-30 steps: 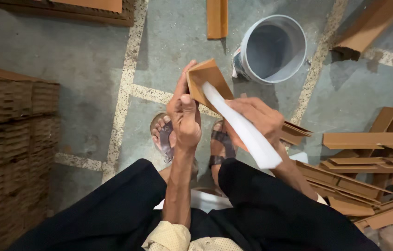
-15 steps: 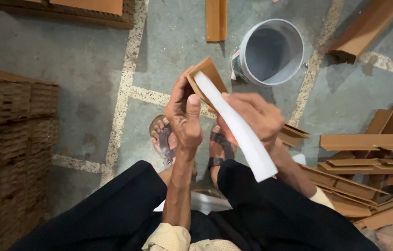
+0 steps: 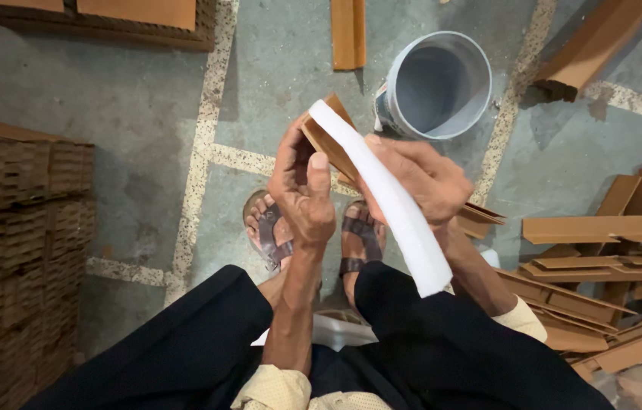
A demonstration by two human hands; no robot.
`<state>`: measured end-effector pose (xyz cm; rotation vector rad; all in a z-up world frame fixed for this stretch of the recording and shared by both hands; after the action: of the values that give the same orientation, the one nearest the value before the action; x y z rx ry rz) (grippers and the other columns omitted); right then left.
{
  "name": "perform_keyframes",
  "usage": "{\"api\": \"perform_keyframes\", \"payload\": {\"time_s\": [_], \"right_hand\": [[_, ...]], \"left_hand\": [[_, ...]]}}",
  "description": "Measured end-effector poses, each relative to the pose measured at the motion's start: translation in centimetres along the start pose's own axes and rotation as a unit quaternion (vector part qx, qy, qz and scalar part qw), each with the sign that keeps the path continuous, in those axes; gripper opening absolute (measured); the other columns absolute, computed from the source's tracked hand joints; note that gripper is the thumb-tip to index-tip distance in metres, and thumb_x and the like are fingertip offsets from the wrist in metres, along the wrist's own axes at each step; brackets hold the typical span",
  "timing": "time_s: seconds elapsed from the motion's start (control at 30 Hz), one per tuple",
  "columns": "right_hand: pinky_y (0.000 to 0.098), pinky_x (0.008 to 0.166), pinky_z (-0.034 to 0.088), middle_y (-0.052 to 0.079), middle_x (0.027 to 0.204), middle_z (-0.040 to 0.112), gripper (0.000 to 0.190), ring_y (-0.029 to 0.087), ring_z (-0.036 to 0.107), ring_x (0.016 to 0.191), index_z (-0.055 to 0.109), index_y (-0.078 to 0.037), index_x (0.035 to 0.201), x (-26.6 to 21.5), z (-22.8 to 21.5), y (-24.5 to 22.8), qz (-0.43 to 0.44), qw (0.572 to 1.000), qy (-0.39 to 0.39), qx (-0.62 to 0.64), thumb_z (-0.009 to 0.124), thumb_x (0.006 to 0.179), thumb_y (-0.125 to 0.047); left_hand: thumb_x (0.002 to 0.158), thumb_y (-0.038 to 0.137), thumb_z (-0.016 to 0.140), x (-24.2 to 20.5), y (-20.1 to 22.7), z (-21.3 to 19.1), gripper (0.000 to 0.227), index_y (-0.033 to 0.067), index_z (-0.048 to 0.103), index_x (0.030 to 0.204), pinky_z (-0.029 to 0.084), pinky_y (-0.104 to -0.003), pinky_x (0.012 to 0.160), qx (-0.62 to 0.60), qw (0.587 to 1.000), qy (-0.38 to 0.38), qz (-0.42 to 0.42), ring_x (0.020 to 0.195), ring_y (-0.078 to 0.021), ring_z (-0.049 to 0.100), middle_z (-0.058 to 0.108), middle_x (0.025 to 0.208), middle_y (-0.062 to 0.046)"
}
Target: The person sits on the floor and applies a white substance to the edges of thin wooden strips using a white foam applicator. They repeatedly dip the applicator into a bucket and spread the substance along the length of each strip, handling them one at a time.
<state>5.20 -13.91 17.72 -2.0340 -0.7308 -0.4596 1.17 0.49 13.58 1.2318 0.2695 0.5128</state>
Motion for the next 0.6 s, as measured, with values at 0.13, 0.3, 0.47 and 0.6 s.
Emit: {"api": "perform_keyframes", "payload": {"time_s": [0.13, 0.3, 0.47, 0.6], "right_hand": [[0.0279, 0.068, 0.059, 0.015, 0.1, 0.075, 0.033, 0.02, 0.075, 0.08, 0.074, 0.0, 0.12, -1.4, -0.1, 0.1, 0.009, 0.997, -0.046, -0.064, 0.082, 0.088, -0.002], [0.0314, 0.067, 0.057, 0.014, 0.094, 0.074, 0.038, 0.023, 0.073, 0.077, 0.074, 0.002, 0.118, -0.5, -0.3, 0.5, 0.0, 0.999, 0.01, -0.04, 0.081, 0.081, 0.0], [0.0286, 0.072, 0.061, 0.014, 0.104, 0.075, 0.032, 0.022, 0.076, 0.084, 0.072, -0.002, 0.123, 2.6, -0.6, -0.8, -0.031, 0.998, 0.052, -0.007, 0.083, 0.093, 0.0], [0.0313, 0.067, 0.059, 0.012, 0.095, 0.076, 0.033, 0.021, 0.073, 0.077, 0.075, 0.0, 0.117, 1.1, -0.8, 0.3, -0.04, 0.997, -0.01, -0.073, 0.081, 0.085, -0.002]], "left_hand": [[0.109, 0.022, 0.057, 0.3, -0.3, -0.3, 0.051, -0.01, 0.049, 0.149, 0.048, -0.033, 0.113, -0.019, 1.0, -0.005, 0.006, 0.127, -0.0213, 0.061, 0.062, 0.137, -0.018], [0.11, 0.02, 0.056, 0.5, -0.5, -0.1, 0.049, -0.0104, 0.049, 0.148, 0.047, -0.033, 0.115, -0.02, 1.0, -0.008, 0.016, 0.129, -0.0214, 0.06, 0.061, 0.142, -0.018], [0.109, 0.019, 0.056, 0.1, 0.2, 0.7, 0.048, -0.0101, 0.049, 0.147, 0.049, -0.035, 0.117, -0.006, 1.0, -0.007, 0.017, 0.131, -0.0228, 0.062, 0.062, 0.141, -0.018], [0.108, 0.017, 0.056, 0.9, 0.5, -0.1, 0.047, -0.01, 0.051, 0.147, 0.05, -0.034, 0.112, 0.007, 1.0, -0.022, 0.014, 0.125, -0.021, 0.063, 0.064, 0.137, -0.017]]}}
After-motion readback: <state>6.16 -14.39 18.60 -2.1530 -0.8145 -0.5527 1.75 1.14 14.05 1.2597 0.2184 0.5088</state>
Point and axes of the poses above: each hand's wrist, its own x-axis towards the middle knuckle, its own z-axis out of the palm, y = z × x, the point moved 1 cm from there along x, towards the middle knuckle
